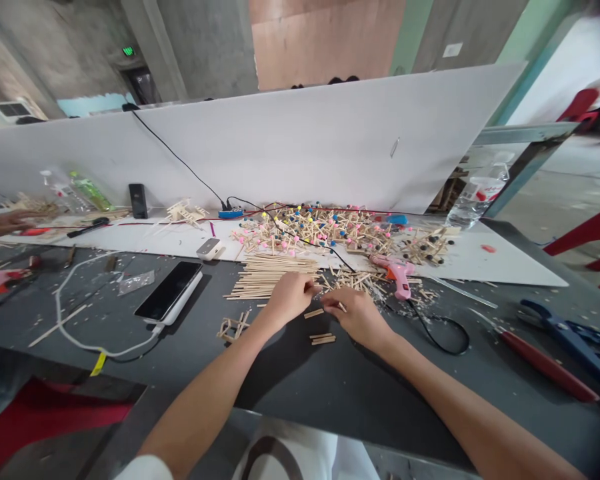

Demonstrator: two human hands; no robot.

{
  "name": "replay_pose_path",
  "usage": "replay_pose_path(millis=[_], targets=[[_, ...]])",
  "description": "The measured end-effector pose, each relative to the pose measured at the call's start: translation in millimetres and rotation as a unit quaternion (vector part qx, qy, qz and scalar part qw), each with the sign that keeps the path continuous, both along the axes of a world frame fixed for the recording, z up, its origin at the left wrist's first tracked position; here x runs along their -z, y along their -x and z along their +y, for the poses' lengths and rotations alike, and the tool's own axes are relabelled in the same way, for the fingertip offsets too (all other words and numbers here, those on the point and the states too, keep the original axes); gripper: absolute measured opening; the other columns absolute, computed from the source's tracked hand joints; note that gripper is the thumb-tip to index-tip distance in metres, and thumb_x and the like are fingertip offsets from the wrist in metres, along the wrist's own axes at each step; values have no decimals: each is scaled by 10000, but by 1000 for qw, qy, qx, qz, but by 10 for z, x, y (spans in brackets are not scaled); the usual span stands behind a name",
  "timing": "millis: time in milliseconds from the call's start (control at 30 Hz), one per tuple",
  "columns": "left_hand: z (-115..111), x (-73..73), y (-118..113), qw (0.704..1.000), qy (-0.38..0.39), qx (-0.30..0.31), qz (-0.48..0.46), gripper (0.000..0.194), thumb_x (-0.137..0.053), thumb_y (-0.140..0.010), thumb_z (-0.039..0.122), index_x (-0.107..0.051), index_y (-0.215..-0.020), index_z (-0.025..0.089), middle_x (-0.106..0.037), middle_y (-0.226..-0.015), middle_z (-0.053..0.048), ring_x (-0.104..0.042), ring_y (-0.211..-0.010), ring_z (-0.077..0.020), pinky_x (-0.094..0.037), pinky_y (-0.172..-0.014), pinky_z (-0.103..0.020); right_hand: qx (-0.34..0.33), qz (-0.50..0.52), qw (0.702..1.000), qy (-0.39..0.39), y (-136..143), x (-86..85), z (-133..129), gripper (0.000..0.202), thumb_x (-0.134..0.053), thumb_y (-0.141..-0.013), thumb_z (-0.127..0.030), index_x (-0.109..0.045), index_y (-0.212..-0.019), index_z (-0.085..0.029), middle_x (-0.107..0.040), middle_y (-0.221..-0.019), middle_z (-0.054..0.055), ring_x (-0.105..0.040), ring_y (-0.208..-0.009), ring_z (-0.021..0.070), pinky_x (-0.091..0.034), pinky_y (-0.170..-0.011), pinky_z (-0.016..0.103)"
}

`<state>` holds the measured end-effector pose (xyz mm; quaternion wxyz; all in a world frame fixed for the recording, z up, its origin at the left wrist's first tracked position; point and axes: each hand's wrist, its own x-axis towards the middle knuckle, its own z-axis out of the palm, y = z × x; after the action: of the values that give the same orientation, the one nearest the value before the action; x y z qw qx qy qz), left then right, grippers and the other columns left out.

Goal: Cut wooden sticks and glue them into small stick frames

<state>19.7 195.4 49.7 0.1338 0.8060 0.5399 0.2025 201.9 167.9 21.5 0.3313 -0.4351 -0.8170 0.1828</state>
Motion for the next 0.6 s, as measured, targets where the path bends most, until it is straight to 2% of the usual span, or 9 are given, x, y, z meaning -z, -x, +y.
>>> replay_pose_path(millis=[167,300,433,600], targets=[[-46,-22,4,997,45,19,53,129,-636,-807,233,-727,-743,169,-699,-690,-59,-624,-659,-178,-398,-606,-255,9,51,996,77,-28,-70,1,133,-608,-811,-164,-706,-876,-226,-748,-814,10,-690,-752,180,-488,-711,273],[-87,-55,9,996,63,36,55,115,-625,-790,203,-735,-767,177,-717,-739,-66,-638,-689,-183,-428,-634,-259,8,34,997,62,-46,-96,1,135,-577,-815,-166,-694,-856,-218,-748,-846,27,-688,-795,188,-480,-717,270],[-102,-71,10,994,72,62,56,144,-609,-766,152,-744,-814,173,-729,-780,-69,-647,-713,-184,-449,-652,-260,1,35,998,58,-48,-18,22,249,-495,-772,-67,-688,-846,-205,-749,-859,34,-691,-808,181,-491,-740,263],[-80,-51,30,992,77,86,47,192,-585,-745,100,-744,-826,171,-738,-794,-54,-655,-734,-177,-451,-657,-254,14,34,998,49,-25,20,26,283,-492,-740,-54,-708,-840,-208,-753,-858,26,-695,-811,181,-508,-749,266]])
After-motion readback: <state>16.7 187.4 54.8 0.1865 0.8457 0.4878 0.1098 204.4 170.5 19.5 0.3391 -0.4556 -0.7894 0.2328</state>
